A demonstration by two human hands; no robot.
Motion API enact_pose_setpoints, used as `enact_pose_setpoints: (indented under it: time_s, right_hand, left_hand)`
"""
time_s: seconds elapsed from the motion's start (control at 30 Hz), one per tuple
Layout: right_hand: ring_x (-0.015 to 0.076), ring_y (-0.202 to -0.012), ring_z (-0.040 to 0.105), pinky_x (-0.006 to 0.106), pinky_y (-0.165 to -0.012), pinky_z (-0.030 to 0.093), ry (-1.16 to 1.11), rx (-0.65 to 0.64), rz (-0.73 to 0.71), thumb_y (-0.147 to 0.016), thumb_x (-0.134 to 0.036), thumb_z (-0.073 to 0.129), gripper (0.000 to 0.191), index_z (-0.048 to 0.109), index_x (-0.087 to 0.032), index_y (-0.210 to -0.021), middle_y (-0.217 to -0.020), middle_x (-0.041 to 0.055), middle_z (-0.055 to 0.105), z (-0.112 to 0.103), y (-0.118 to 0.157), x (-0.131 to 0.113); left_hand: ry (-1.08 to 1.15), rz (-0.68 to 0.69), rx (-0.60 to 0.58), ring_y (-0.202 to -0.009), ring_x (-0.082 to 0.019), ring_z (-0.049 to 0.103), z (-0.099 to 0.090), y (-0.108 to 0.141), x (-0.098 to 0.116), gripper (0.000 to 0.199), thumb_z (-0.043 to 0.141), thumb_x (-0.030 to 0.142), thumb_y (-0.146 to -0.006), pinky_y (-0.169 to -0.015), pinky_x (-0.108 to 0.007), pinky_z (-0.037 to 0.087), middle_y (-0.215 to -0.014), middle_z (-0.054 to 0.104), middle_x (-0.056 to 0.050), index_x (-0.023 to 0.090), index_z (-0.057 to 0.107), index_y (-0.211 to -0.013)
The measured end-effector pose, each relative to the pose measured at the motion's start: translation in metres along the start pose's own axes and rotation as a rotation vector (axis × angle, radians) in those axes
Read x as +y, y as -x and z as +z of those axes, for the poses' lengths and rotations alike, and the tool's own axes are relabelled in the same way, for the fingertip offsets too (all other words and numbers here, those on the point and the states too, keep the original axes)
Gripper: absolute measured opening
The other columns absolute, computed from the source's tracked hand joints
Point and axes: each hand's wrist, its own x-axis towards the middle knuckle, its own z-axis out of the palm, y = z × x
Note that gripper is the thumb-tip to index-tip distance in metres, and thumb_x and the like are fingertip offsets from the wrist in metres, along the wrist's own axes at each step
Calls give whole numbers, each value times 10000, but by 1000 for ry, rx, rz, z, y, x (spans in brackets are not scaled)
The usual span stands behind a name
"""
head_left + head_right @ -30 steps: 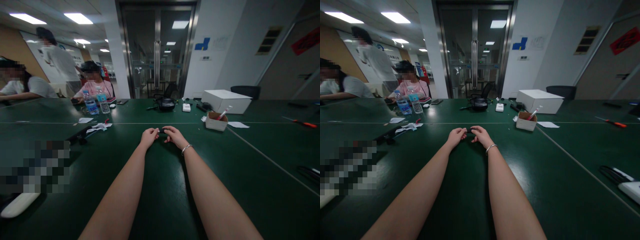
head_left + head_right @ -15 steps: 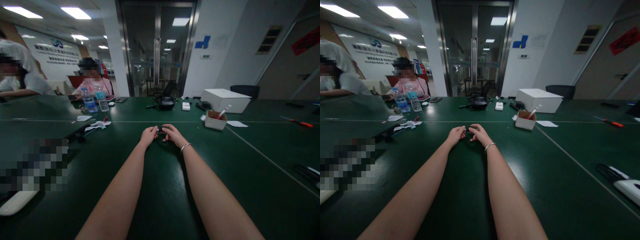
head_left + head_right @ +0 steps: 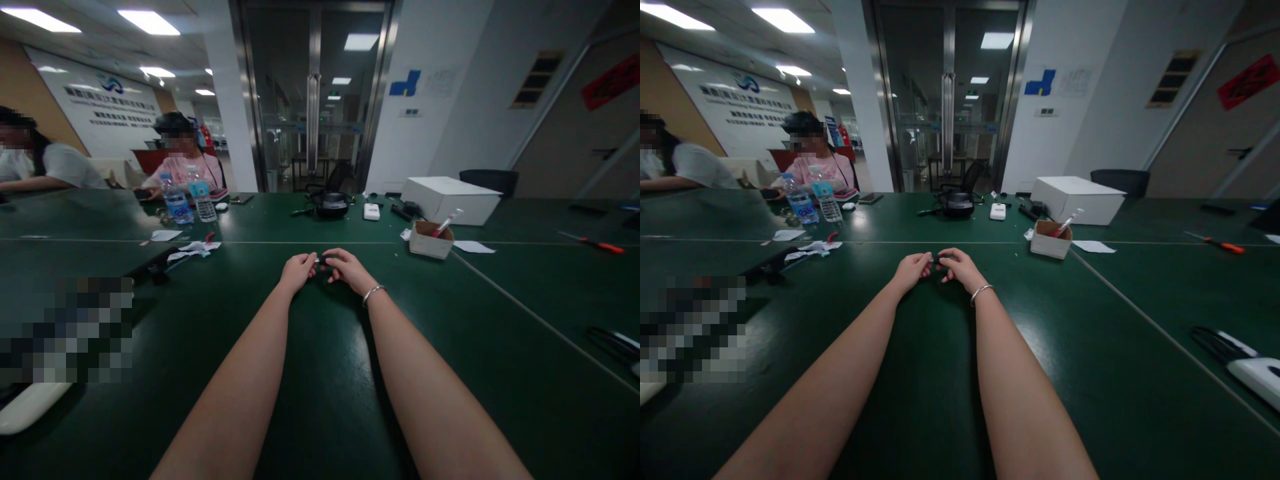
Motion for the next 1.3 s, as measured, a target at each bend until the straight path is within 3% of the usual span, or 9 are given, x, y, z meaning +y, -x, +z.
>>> enact_pose_setpoints:
  time_s: [0.17, 0.33, 0.5, 0.63, 0.73, 0.87, 1.13, 1.3]
  right_hand:
    - [30, -428, 481, 224, -518, 557, -71, -73, -49, -695, -169, 704, 304, 623, -195, -987, -638, -89, 518, -3, 4, -1]
    - [30, -488, 548, 198, -525, 553, -43, -87, -56, -630, -108, 713, 354, 638, -197, -965, -786, -55, 589, -3, 4, -1]
    - [40, -554, 593, 196, -561, 578, -34, -36, -53, -611, -59, 704, 281, 634, -176, -856, -897, -24, 630, -3, 4, 1]
    - [47, -546, 619, 227, -602, 600, -69, -52, -38, -640, -59, 723, 413, 620, -212, -1009, -917, -18, 637, -4, 5, 0]
    - [69, -513, 627, 250, -599, 605, -79, -22, 9, -738, -152, 730, 416, 566, -209, -1116, -824, -1, 666, -2, 6, -2]
    - [71, -404, 548, 215, -469, 552, 11, 6, 50, -877, -291, 617, 178, 576, -155, -984, -607, -2, 649, 1, 3, -1]
    - [39, -455, 520, 245, -540, 569, -77, -78, -60, -683, -223, 756, 333, 608, -196, -980, -652, -92, 517, -3, 8, -1]
    - [31, -480, 535, 233, -549, 562, -64, -74, -61, -641, -173, 751, 339, 608, -199, -947, -740, -75, 548, -3, 7, -1]
  left_hand:
    - [-13, -42, 26, -482, -123, 503, 0, -3, -1, 450, 453, 561, -856, -526, -256, 378, -537, 562, -8, 181, 581, -651]
    - [-42, -61, 49, -446, -122, 464, -2, -2, 1, 491, 416, 585, -860, -514, -261, 353, -497, 532, 6, 192, 541, -594]
    - [-120, -64, 59, -445, -129, 454, -2, 0, 5, 507, 403, 591, -858, -507, -270, 325, -477, 521, 9, 200, 518, -556]
    - [-91, -61, 68, -452, -132, 464, -2, -1, 3, 503, 398, 590, -858, -508, -271, 328, -492, 535, 5, 199, 525, -567]
    - [-52, -60, 62, -460, -131, 475, -2, -1, 2, 495, 399, 585, -859, -525, -268, 347, -499, 537, 6, 198, 528, -579]
    - [-62, -45, 51, -457, -130, 472, -2, 1, 4, 491, 405, 576, -860, -524, -270, 345, -494, 532, 6, 197, 525, -572]
    - [-98, -51, 55, -465, -135, 472, -2, 4, 10, 498, 400, 564, -873, -537, -279, 340, -497, 540, 4, 195, 535, -567]
    - [-75, -64, 60, -458, -134, 463, -2, 5, 11, 497, 404, 568, -868, -537, -280, 342, -493, 532, 4, 192, 542, -575]
